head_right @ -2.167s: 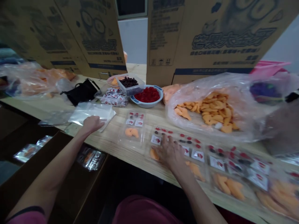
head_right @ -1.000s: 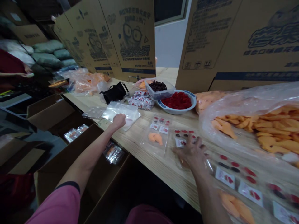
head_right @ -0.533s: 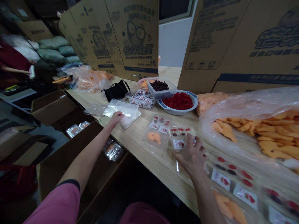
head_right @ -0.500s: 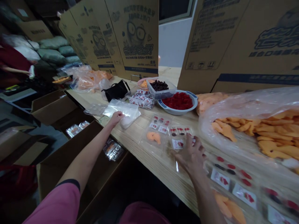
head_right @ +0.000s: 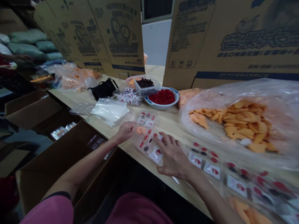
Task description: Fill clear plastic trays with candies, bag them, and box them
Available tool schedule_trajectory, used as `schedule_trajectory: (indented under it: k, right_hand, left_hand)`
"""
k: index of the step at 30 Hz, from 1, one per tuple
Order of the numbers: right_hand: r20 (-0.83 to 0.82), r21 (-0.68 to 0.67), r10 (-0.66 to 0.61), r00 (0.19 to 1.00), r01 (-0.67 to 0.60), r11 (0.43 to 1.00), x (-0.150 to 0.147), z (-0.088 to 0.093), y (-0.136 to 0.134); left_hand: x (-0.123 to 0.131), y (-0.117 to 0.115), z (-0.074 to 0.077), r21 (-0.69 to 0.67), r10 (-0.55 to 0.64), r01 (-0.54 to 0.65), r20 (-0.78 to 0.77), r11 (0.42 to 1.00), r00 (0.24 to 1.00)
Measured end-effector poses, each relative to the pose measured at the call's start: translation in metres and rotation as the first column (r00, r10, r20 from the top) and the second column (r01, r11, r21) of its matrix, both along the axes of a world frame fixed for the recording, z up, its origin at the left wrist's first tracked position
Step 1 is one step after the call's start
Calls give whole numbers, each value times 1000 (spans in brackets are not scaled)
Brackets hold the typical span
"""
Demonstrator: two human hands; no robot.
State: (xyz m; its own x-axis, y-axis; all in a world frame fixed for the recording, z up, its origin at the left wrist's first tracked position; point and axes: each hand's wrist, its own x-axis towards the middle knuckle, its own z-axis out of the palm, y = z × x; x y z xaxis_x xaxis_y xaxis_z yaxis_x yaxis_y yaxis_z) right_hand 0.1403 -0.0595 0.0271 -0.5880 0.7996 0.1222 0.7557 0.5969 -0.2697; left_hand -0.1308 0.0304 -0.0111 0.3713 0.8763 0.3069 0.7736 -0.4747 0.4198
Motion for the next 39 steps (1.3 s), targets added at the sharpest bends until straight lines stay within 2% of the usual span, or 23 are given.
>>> schedule_trajectory:
  k: [4, 9, 15, 22, 28, 32, 34, 35, 37, 39]
  right_hand:
    - [31, -166, 195, 980, -188, 968, 4, 6, -18]
    - [82, -304, 281, 956, -244, 921, 13, 4, -18]
    - [114, -295, 196, 974, -155, 943, 13, -1, -5]
    - [122, -170, 60, 991, -39, 985, 7, -17, -5]
    - [80, -175, 153, 985, -138, 975, -2, -21, -6]
    - [69, -182, 113, 991, -99, 978, -5, -22, 1]
    - [62, -162, 80, 995, -69, 984, -5, -23, 2]
    - [58, -145, 67, 996, -58, 988, -5, -23, 2]
    - [52, -116, 48, 997, -42, 992, -7, -24, 0]
    - [51, -103, 31, 998, -26, 994, -8, -25, -2]
  left_hand:
    - [36, -31, -7, -22, -194, 194, -18, 981, 981]
    - [39, -44, -12, -27, -332, 331, -31, 943, 943]
    - [28, -49, -15, 50, -450, 449, 14, 892, 893]
    - [29, -52, -5, 44, -521, 519, 107, 853, 847]
    - [35, -45, -6, 58, -533, 530, 62, 846, 844]
    - [38, -44, 0, 63, -586, 585, 11, 809, 810]
    - [37, -46, 3, 73, -570, 570, -25, 819, 822]
    - [35, -47, 4, 86, -527, 530, -49, 844, 848]
    - [31, -50, 4, 107, -366, 380, -128, 919, 922]
    - [25, -54, 3, 122, -168, 199, -226, 972, 960]
